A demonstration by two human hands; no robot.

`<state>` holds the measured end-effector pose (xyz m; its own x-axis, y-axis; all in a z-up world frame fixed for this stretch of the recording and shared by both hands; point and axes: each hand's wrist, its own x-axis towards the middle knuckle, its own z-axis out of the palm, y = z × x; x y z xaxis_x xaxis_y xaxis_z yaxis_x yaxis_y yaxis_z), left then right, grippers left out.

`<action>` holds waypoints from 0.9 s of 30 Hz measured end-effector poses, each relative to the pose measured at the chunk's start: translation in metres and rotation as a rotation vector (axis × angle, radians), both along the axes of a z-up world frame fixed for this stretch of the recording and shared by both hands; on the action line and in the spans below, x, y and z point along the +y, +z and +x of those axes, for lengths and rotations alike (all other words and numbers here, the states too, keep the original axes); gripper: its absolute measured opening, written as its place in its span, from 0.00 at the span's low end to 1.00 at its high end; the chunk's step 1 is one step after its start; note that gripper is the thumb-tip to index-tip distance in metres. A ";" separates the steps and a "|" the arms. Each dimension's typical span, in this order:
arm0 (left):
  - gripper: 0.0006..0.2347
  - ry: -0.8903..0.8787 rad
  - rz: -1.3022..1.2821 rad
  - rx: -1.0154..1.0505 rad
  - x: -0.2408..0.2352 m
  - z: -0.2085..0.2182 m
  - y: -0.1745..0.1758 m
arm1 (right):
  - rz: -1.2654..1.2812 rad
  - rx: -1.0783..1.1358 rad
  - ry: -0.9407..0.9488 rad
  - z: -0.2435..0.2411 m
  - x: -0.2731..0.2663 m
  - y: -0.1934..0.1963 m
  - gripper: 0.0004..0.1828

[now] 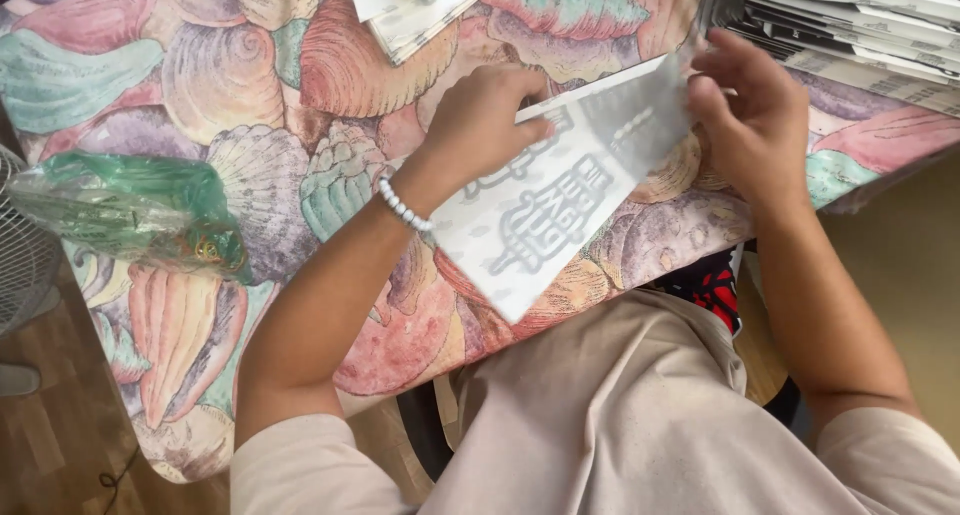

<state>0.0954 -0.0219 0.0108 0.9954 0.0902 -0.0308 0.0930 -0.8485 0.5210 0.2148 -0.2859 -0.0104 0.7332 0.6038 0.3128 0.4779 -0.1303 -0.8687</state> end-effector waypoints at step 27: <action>0.40 0.168 -0.960 -0.588 0.039 -0.116 0.039 | -0.907 -0.349 0.489 0.036 0.113 0.132 0.18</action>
